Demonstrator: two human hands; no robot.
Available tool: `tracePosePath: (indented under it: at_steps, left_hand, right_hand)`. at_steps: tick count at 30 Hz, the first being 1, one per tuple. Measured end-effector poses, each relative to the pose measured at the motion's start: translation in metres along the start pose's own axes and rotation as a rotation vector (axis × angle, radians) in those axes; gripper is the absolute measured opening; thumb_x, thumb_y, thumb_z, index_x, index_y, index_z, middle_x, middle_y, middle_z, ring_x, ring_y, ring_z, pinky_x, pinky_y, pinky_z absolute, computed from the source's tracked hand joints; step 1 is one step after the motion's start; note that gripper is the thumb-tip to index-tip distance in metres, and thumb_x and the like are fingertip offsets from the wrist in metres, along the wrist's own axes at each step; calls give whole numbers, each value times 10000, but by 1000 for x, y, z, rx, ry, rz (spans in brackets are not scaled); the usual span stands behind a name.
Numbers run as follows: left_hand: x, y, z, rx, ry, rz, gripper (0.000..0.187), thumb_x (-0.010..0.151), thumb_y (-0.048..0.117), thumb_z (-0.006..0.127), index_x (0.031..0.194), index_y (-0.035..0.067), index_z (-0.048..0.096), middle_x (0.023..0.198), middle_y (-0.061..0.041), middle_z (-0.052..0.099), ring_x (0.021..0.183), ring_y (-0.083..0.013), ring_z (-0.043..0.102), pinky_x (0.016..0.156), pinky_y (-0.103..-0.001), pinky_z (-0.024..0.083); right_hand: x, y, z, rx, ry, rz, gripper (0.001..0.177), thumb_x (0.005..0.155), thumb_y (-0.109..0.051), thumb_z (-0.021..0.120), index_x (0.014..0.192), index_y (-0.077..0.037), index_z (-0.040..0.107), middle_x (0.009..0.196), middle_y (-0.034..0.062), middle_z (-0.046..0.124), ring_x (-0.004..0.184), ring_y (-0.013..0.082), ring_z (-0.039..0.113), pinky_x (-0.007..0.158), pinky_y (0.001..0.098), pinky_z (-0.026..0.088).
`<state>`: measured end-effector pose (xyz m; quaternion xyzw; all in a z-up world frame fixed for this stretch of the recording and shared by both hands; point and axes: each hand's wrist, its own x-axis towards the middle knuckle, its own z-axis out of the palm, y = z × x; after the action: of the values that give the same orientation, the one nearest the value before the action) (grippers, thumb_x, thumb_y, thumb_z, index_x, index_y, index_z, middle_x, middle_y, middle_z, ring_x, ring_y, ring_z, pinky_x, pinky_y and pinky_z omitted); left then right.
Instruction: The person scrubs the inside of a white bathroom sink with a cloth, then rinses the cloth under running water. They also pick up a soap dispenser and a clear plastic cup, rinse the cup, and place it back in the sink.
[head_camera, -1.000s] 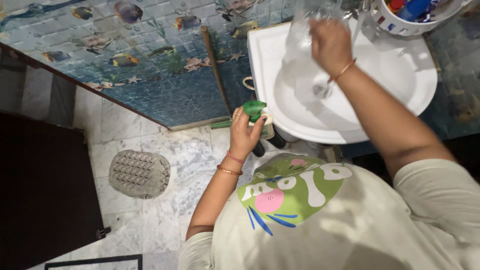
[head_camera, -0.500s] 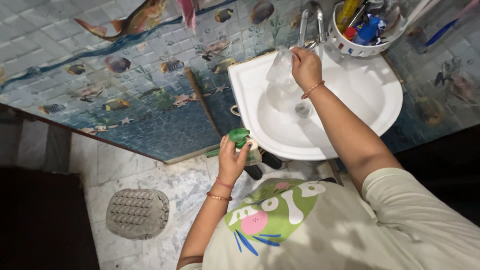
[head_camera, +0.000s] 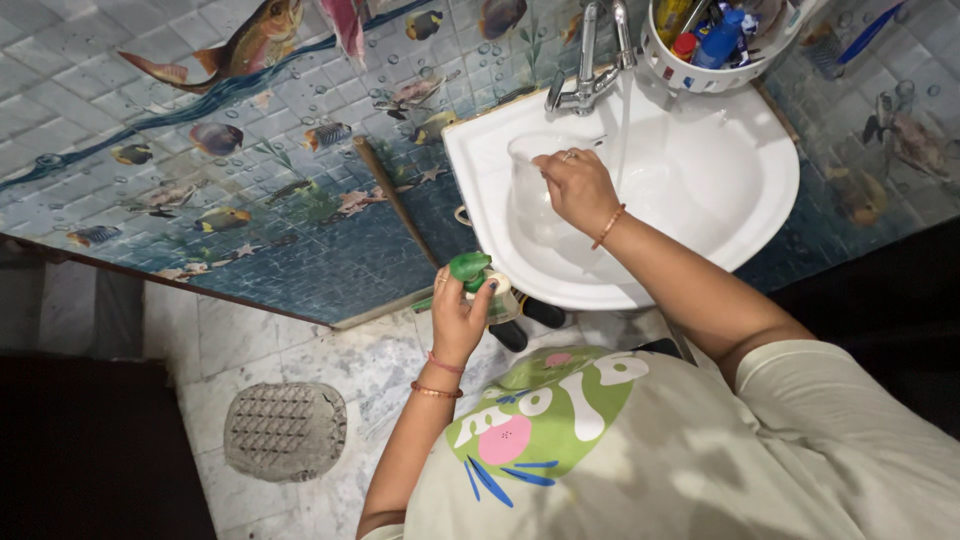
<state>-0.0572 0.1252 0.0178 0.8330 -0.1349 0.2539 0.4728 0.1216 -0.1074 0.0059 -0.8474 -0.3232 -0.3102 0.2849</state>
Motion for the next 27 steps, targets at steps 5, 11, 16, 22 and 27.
tracePosePath:
  at_steps: [5, 11, 16, 22, 27]
  left_hand:
    - [1, 0, 2, 5, -13, -8, 260, 934, 116, 738, 1180, 49, 688, 1075, -116, 687, 1031, -312, 624, 964, -400, 484]
    - [1, -4, 6, 1, -29, -28, 270, 935, 130, 740, 1186, 51, 684, 1093, -117, 684, 1046, -311, 618, 951, -397, 487]
    - [5, -7, 7, 22, -37, 3, 271, 937, 123, 746, 1188, 41, 682, 1064, -110, 676, 1028, -304, 621, 970, -406, 484]
    - [8, -8, 8, -13, -53, -9, 274, 926, 104, 750, 1181, 33, 680, 1044, -118, 668, 1008, -304, 617, 943, -396, 493]
    - [11, -8, 10, -15, -59, 21, 271, 918, 96, 751, 1173, 35, 682, 1070, -118, 677, 1035, -315, 616, 949, -400, 491]
  right_hand:
    - [0, 42, 24, 284, -62, 359, 172, 974, -31, 632, 1076, -45, 770, 852, 137, 732, 792, 306, 708, 776, 402, 558]
    - [27, 132, 44, 256, 209, 557, 194, 975, -32, 613, 1112, -20, 749, 837, 168, 735, 754, 274, 729, 706, 367, 558]
    - [19, 156, 54, 180, 305, 452, 161, 990, -50, 636, 1105, -21, 746, 929, 200, 747, 839, 322, 730, 758, 398, 571]
    - [-25, 139, 47, 166, -97, 606, 245, 1000, -273, 747, 1045, -34, 711, 889, 179, 691, 845, 377, 674, 755, 465, 533]
    - [-65, 104, 9, 74, -416, 663, 357, 770, -376, 871, 923, -93, 718, 941, 79, 672, 992, 316, 668, 940, 461, 503]
